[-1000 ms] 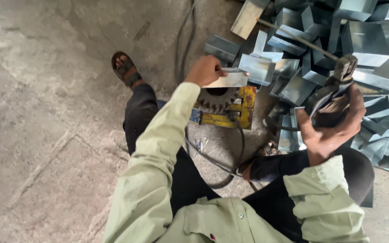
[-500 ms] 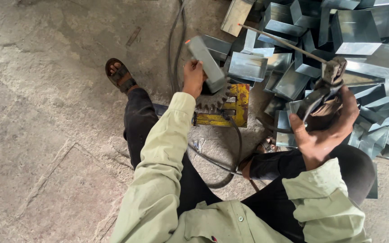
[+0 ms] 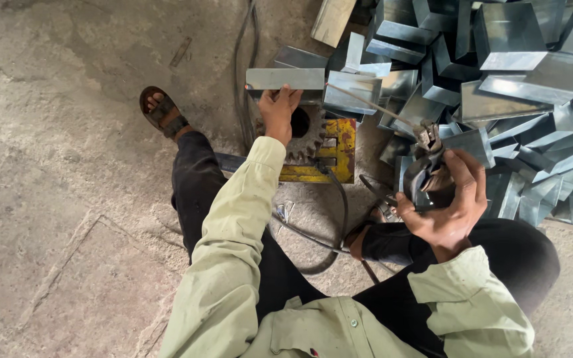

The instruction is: The person sits on the floor and welds rectangular metal frames using a handheld welding torch. They pick up frames from a pile, position them on a yellow jig, weld the corners, and then place the finished frames back into the pile.

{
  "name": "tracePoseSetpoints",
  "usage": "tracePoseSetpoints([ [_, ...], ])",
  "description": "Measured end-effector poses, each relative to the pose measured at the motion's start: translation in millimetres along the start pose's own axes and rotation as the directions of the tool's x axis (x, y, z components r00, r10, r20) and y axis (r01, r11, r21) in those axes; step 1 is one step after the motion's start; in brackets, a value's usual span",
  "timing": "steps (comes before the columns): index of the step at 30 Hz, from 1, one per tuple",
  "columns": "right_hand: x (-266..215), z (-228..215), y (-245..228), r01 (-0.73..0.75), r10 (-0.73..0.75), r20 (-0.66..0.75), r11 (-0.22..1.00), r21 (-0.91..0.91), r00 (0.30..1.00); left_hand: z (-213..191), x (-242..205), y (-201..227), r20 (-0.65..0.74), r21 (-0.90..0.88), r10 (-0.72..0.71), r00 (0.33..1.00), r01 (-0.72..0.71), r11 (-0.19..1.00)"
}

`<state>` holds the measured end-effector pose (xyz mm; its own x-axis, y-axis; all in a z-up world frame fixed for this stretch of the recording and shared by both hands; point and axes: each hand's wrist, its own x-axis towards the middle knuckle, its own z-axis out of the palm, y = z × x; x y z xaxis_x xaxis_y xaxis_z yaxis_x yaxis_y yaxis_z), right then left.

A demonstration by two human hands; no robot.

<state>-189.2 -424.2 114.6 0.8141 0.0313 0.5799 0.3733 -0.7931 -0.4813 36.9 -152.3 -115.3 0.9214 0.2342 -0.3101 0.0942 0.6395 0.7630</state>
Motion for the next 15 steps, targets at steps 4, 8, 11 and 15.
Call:
tracePoseSetpoints([
  [4, 1, -3, -4, 0.029, -0.029, -0.037, 0.999, 0.015, 0.999, 1, -2, 2, 0.019, 0.051, 0.027, 0.999, -0.028, 0.998],
  [8, 0, -3, -3, 0.026, -0.026, -0.044, 1.0, 0.017, 0.999, 6, -9, 15, -0.054, 0.257, -0.026, 0.998, 0.039, 0.966],
  [11, 0, -2, -5, 0.016, -0.014, -0.038, 0.999, 0.031, 0.999, 8, -11, 15, -0.066, 0.331, 0.019, 0.998, 0.004, 0.944],
  [15, 2, 1, -7, 0.012, -0.01, -0.047, 0.998, 0.055, 0.999, 7, -9, 19, -0.08, 0.377, 0.006, 0.997, 0.025, 0.926],
])
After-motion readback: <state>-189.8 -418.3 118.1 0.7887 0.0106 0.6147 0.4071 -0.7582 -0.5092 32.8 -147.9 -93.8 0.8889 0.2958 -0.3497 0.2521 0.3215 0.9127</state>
